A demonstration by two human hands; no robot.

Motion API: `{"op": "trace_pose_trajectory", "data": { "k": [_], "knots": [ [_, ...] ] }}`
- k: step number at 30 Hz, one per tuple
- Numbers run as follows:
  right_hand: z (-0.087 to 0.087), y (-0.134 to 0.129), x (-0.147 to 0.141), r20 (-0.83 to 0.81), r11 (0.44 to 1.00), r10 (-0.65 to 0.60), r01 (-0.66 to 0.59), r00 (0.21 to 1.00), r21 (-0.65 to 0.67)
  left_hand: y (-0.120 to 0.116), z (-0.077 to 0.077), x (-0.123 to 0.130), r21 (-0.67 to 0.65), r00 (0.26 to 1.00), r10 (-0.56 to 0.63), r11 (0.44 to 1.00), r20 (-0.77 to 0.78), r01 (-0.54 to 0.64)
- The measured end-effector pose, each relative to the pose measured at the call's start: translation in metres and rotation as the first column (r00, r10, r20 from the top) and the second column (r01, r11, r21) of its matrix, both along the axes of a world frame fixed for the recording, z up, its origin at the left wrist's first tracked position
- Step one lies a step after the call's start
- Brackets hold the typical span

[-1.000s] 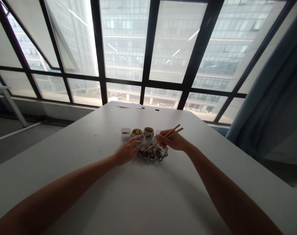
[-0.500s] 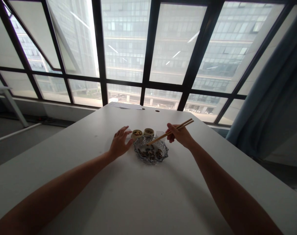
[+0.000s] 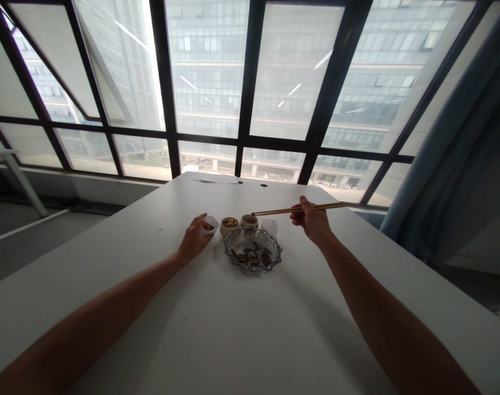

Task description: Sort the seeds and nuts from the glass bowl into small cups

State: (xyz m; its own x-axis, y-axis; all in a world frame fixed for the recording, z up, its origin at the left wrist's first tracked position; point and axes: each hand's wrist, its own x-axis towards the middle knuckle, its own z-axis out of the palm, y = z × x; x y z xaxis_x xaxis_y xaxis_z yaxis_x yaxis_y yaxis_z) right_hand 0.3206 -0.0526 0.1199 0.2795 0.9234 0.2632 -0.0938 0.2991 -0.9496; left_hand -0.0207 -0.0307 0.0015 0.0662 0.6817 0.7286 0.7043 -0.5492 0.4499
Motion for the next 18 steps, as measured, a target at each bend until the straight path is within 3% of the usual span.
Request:
{"op": "trace_pose_trajectory", "data": {
  "k": [6, 13, 15, 18],
  "knots": [
    [-0.003, -0.004, -0.012, 0.061, 0.997, 0.034, -0.038, 0.998, 0.072, -0.008, 0.006, 0.006, 0.122, 0.998, -0.052, 0.991, 0.043, 0.047],
    [-0.031, -0.031, -0.068, 0.265, 0.960, 0.041, -0.111, 0.963, 0.257, -0.012, 0.003, 0.011, 0.117, 0.995, -0.073, 0.991, 0.064, 0.065],
    [-0.041, -0.039, -0.079, 0.381, 0.934, 0.102, -0.221, 0.919, 0.283, -0.013, 0.003, 0.012, 0.125, 0.995, -0.081, 0.989, 0.061, 0.073],
    [-0.051, -0.044, -0.087, 0.623, 0.871, 0.186, -0.422, 0.760, 0.253, -0.015, 0.004, 0.012, 0.124, 0.994, -0.096, 0.988, 0.043, 0.090]
  ]
}}
